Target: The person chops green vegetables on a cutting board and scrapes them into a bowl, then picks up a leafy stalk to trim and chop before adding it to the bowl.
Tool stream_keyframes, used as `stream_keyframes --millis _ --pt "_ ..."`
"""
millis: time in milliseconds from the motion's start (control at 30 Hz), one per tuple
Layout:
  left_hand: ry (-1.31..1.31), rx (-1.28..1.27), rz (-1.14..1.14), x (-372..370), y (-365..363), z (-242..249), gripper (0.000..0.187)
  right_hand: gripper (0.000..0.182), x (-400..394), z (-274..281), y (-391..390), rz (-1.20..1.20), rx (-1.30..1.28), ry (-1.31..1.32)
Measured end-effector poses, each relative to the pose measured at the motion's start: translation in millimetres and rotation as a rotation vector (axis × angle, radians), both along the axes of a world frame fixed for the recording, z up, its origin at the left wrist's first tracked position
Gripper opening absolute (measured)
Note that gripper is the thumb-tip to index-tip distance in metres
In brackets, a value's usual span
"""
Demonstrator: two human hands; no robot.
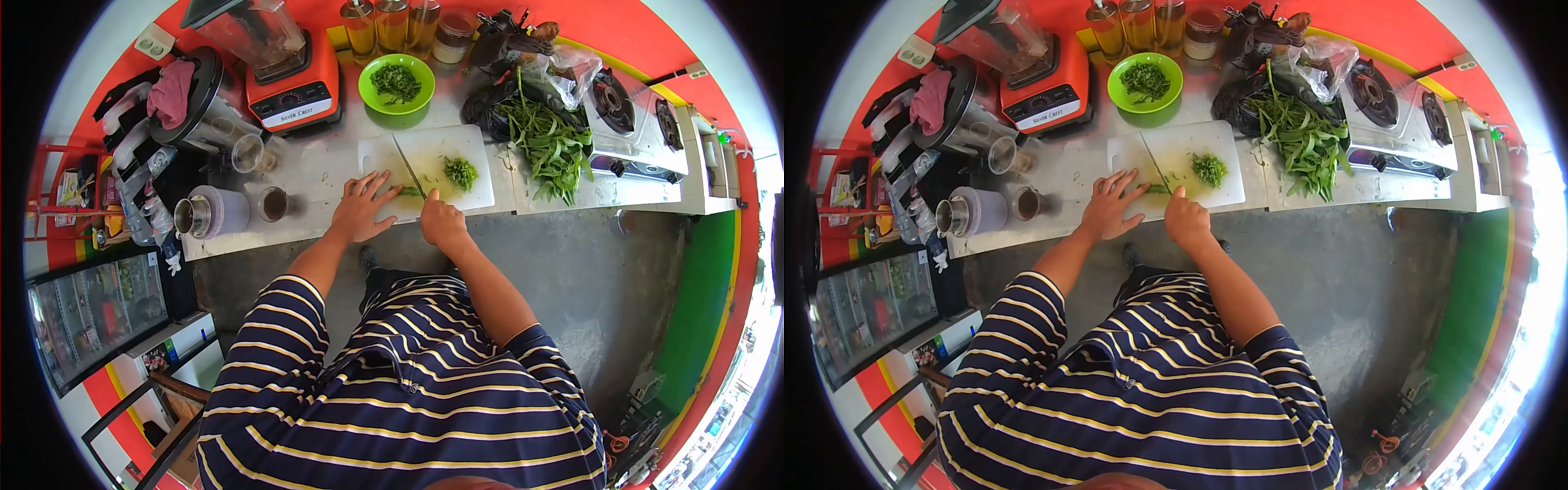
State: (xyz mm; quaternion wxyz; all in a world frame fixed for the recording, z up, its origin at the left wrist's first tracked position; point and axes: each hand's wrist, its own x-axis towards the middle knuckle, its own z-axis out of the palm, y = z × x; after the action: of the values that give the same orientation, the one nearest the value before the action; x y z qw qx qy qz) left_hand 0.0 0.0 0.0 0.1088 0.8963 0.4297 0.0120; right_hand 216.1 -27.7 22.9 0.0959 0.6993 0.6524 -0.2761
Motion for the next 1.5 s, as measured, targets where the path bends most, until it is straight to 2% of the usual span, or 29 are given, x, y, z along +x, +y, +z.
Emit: stream_keyframes --millis 167,267,367,500,567,767,967,1067,1267,1367,1500 --pt "0.007 0.005 -0.002 4.0 -1.3 -2.9 0.070 0.035 -4.0 2.8 -21.9 0.020 0.011 -0.066" --pt "0.027 0.007 0.002 2.0 0.2 -2.1 0.069 0.034 -6.5 -5.6 -10.2 -0.001 0.004 -0.036" --pt "0.014 0.035 0.001 1.6 -0.8 -2.6 0.068 0.035 -2.2 9.0 5.7 0.066 -0.023 -0.041" --pt "0.002 0.037 0.012 -0.2 -0.8 -1.5 0.068 0.034 -2.3 10.4 -9.4 0.068 -0.020 -0.023" --pt "-0.075 0.049 0.005 -0.9 -1.3 -2.2 0.070 0.033 -3.1 4.0 -17.8 0.015 -0.066 0.001" --pt "-0.115 0.069 0.010 -1.6 -2.7 -5.1 0.070 0.036 3.0 7.9 5.0 0.072 -0.056 0.000" --pt "-0.080 0.041 0.010 -3.5 -1.2 -7.7 0.069 0.036 0.4 -0.1 -24.7 0.090 -0.029 -0.043" --pt "-0.044 0.052 0.010 -3.6 -1.7 -4.9 0.069 0.034 -0.5 -7.4 -9.8 0.111 -0.002 -0.015" --pt "-0.053 0.059 0.014 -4.3 -3.2 -4.0 0.069 0.030 -9.0 21.1 3.2 0.107 -0.050 -0.039" --pt "-0.074 0.060 0.011 -5.0 -2.1 -8.1 0.068 0.031 -9.4 7.3 -17.7 0.070 -0.065 -0.049" --pt "-0.082 0.069 0.016 -3.0 -3.5 -7.9 0.068 0.032 -10.6 0.7 -0.4 0.045 -0.039 -0.020"
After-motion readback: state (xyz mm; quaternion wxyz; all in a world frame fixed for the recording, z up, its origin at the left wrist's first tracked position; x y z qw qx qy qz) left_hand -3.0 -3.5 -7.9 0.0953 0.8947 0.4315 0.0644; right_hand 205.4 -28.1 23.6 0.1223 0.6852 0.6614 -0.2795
